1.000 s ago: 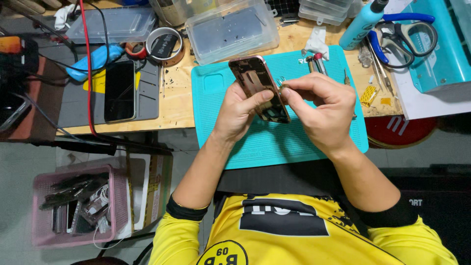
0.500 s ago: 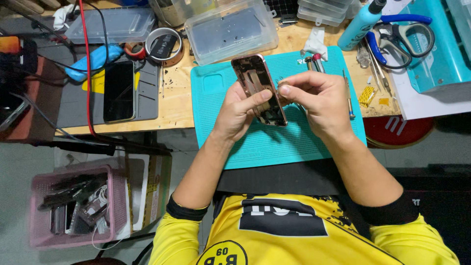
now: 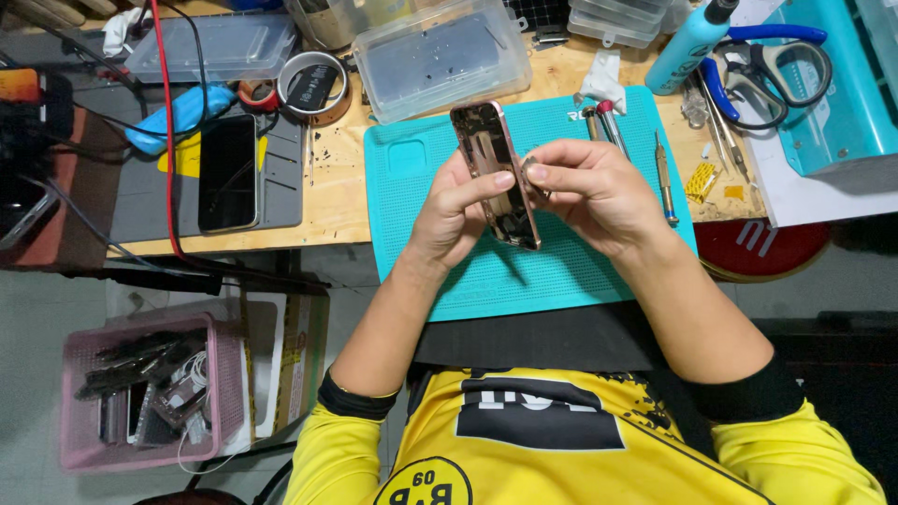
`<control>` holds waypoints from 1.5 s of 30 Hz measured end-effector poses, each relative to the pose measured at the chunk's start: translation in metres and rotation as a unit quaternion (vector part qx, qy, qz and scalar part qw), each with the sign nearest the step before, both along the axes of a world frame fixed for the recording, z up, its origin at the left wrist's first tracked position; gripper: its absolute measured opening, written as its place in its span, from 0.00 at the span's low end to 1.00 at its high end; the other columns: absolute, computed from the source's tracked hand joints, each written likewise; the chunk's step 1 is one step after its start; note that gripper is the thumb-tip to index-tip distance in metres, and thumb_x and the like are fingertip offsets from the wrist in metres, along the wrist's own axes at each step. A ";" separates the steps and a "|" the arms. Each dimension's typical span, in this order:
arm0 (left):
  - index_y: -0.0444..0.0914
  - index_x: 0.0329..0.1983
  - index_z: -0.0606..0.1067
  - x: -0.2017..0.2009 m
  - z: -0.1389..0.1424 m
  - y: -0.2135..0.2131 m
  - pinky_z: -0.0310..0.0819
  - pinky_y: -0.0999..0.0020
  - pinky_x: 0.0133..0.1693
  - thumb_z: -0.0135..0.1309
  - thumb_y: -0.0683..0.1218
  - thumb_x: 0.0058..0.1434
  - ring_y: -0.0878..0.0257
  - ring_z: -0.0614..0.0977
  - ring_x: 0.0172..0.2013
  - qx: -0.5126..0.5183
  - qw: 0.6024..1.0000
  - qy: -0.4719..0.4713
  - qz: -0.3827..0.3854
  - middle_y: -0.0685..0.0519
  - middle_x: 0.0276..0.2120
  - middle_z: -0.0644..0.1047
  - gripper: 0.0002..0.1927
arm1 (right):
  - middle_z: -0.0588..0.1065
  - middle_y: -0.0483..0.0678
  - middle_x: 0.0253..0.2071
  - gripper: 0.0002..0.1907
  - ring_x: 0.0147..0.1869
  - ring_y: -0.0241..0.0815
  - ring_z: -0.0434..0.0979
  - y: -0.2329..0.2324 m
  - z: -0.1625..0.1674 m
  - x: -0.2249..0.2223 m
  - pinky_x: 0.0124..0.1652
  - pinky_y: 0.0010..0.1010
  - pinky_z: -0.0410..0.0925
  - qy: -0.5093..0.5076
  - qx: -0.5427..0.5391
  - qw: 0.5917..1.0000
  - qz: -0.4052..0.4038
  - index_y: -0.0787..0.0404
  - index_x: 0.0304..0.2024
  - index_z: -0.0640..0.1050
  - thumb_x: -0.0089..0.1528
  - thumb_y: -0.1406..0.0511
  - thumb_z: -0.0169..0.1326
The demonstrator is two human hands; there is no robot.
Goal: The person repairs a disassembled smartphone at a workbench. They unscrew components with a screwdriver, pry at the phone's internals, lift and reposition internal parts with tweezers, and hold the phone chassis up to work on its edge and interior.
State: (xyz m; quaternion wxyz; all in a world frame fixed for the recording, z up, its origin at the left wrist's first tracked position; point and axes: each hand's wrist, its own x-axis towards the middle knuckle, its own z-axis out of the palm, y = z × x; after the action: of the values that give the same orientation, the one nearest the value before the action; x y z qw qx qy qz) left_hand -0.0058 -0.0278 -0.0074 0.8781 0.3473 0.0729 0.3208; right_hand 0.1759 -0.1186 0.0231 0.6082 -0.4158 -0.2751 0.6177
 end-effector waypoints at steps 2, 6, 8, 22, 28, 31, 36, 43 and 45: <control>0.34 0.67 0.63 0.000 0.002 -0.001 0.80 0.61 0.52 0.58 0.37 0.64 0.61 0.81 0.49 -0.003 1.000 0.000 0.006 0.50 0.48 0.77 0.30 | 0.80 0.48 0.38 0.06 0.40 0.37 0.80 0.000 0.001 -0.001 0.43 0.27 0.74 0.005 -0.006 1.000 0.000 0.67 0.43 0.81 0.64 0.70 0.60; 0.36 0.73 0.59 0.002 0.007 -0.003 0.81 0.60 0.49 0.57 0.37 0.64 0.61 0.81 0.47 0.000 1.000 -0.006 0.012 0.50 0.48 0.76 0.35 | 0.80 0.47 0.38 0.06 0.40 0.37 0.79 0.002 0.002 -0.003 0.43 0.27 0.73 0.017 -0.011 1.000 0.004 0.65 0.44 0.81 0.66 0.69 0.59; 0.36 0.74 0.58 0.002 0.008 -0.003 0.81 0.61 0.48 0.57 0.37 0.65 0.61 0.81 0.46 0.004 1.000 -0.010 0.014 0.50 0.47 0.75 0.35 | 0.79 0.47 0.38 0.06 0.40 0.37 0.79 0.002 0.002 -0.004 0.44 0.28 0.73 0.019 -0.012 1.000 0.006 0.65 0.44 0.81 0.66 0.69 0.59; 0.36 0.76 0.53 0.014 -0.009 -0.008 0.75 0.66 0.58 0.53 0.40 0.68 0.63 0.76 0.55 0.123 0.986 -0.013 0.112 0.49 0.55 0.71 0.36 | 0.79 0.46 0.37 0.06 0.39 0.36 0.79 0.003 0.003 -0.009 0.43 0.26 0.73 0.004 -0.003 1.000 -0.006 0.64 0.44 0.80 0.66 0.68 0.59; 0.36 0.82 0.44 0.012 -0.006 -0.009 0.74 0.65 0.56 0.51 0.40 0.69 0.61 0.75 0.56 0.135 0.986 -0.021 0.094 0.47 0.59 0.69 0.43 | 0.79 0.46 0.38 0.06 0.39 0.35 0.79 0.003 0.003 -0.010 0.43 0.26 0.73 -0.034 0.030 0.999 -0.027 0.65 0.45 0.80 0.66 0.69 0.60; 0.36 0.82 0.42 0.010 -0.001 -0.010 0.73 0.65 0.60 0.51 0.39 0.67 0.60 0.74 0.60 0.136 0.985 -0.004 0.108 0.47 0.64 0.68 0.45 | 0.79 0.46 0.38 0.06 0.39 0.35 0.79 0.003 0.003 -0.009 0.42 0.26 0.73 -0.048 0.038 0.997 -0.041 0.66 0.45 0.80 0.66 0.69 0.60; 0.36 0.83 0.43 0.011 0.002 -0.011 0.74 0.61 0.59 0.52 0.38 0.68 0.58 0.74 0.60 0.117 0.987 -0.012 0.107 0.44 0.65 0.67 0.45 | 0.79 0.48 0.38 0.07 0.40 0.36 0.79 0.001 0.003 -0.011 0.43 0.27 0.74 -0.061 0.059 0.995 -0.054 0.68 0.45 0.79 0.67 0.70 0.59; 0.35 0.82 0.45 0.015 -0.002 -0.009 0.69 0.61 0.66 0.56 0.35 0.67 0.58 0.73 0.64 0.096 0.987 -0.031 0.128 0.45 0.68 0.66 0.46 | 0.79 0.48 0.39 0.06 0.40 0.35 0.80 0.001 0.001 -0.012 0.43 0.28 0.76 -0.075 0.071 0.992 -0.077 0.68 0.46 0.79 0.67 0.71 0.59; 0.35 0.82 0.45 0.015 -0.003 -0.009 0.68 0.61 0.66 0.56 0.34 0.67 0.58 0.73 0.63 0.097 0.985 -0.023 0.139 0.44 0.67 0.67 0.46 | 0.79 0.48 0.38 0.06 0.40 0.35 0.81 0.001 0.001 -0.012 0.43 0.28 0.77 -0.092 0.084 0.988 -0.088 0.68 0.46 0.79 0.67 0.71 0.58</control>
State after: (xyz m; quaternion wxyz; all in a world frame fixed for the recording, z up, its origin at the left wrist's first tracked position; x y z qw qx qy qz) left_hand 0.0096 -0.0370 -0.0102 0.7886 0.4093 0.0689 0.4537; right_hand 0.1635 -0.1174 0.0242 0.6647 -0.4410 -0.3436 0.4956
